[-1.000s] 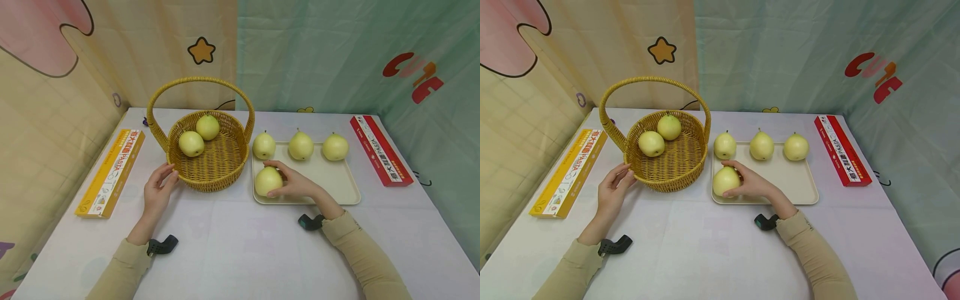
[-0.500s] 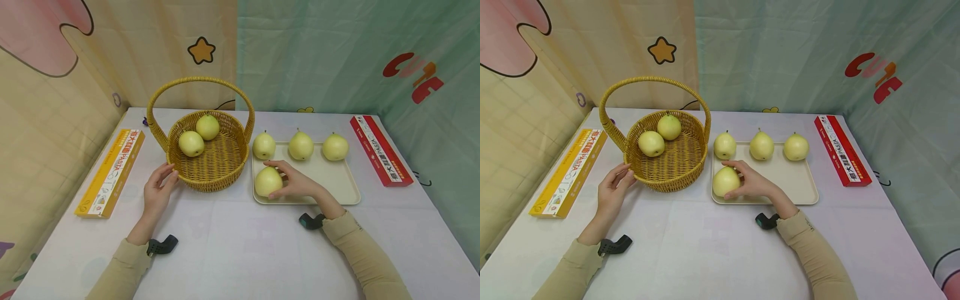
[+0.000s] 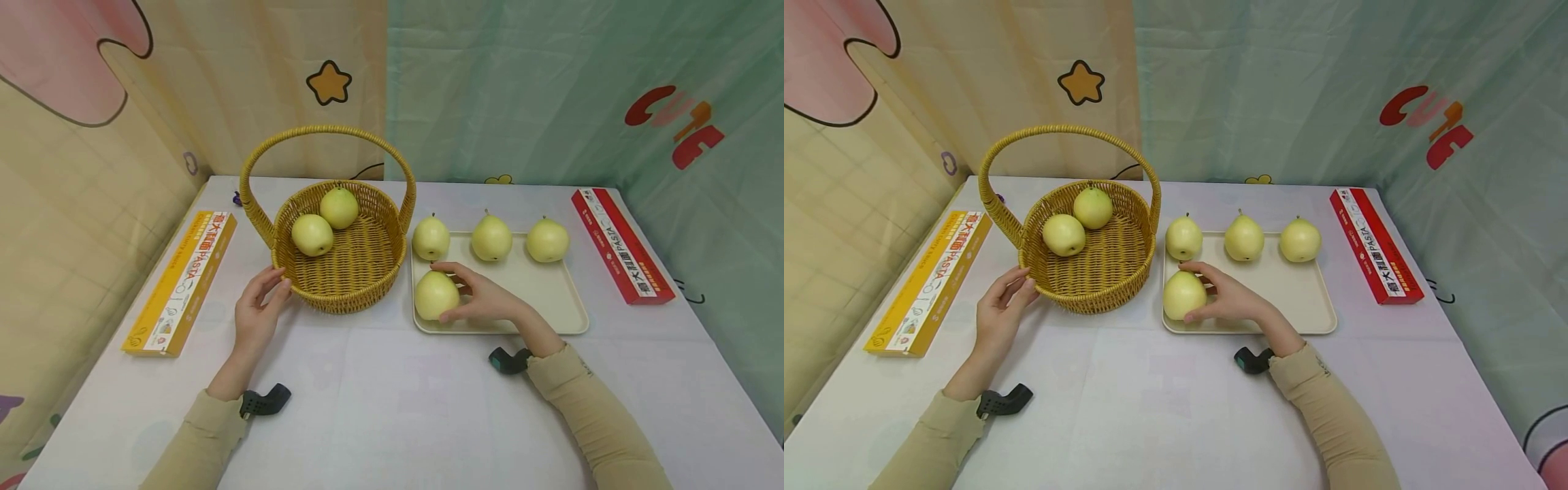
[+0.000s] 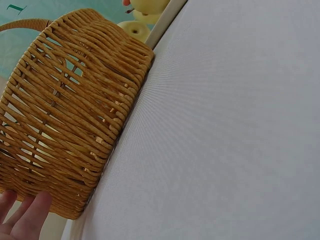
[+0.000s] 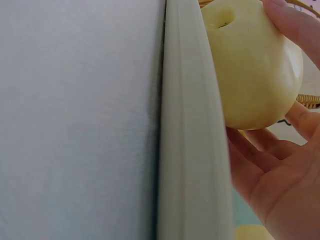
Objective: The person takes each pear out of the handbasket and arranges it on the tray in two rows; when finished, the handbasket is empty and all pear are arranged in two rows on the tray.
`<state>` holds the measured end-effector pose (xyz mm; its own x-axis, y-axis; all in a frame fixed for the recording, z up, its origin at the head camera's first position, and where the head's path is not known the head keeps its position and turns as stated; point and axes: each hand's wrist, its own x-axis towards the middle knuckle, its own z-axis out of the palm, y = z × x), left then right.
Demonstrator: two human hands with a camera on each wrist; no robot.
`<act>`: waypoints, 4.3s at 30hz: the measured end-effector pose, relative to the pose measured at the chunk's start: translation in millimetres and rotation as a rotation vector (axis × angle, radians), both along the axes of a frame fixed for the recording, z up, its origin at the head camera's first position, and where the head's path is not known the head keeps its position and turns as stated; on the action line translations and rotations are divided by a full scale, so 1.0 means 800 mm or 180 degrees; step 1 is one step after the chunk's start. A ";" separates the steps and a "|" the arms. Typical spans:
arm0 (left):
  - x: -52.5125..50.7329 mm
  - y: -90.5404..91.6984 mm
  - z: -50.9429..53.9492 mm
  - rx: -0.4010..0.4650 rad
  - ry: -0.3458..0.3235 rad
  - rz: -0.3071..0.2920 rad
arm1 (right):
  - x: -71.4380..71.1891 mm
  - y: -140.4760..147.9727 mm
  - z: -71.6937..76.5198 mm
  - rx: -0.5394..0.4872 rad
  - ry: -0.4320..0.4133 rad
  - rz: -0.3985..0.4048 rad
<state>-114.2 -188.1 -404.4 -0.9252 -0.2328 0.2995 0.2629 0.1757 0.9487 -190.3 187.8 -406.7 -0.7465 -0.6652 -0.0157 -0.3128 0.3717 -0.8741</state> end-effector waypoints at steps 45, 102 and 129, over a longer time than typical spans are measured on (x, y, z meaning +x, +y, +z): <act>-0.011 -0.013 -0.030 0.0118 0.0137 -0.0045 | 0.009 0.011 0.048 0.0126 0.0556 -0.0464; -0.002 0.000 -0.003 0.0088 0.0201 -0.0070 | -0.074 -0.295 0.073 -0.1425 -0.0131 -0.1375; -0.001 -0.001 0.000 0.0041 0.0146 -0.0062 | -0.079 -0.308 0.048 -0.0682 0.0072 -0.1456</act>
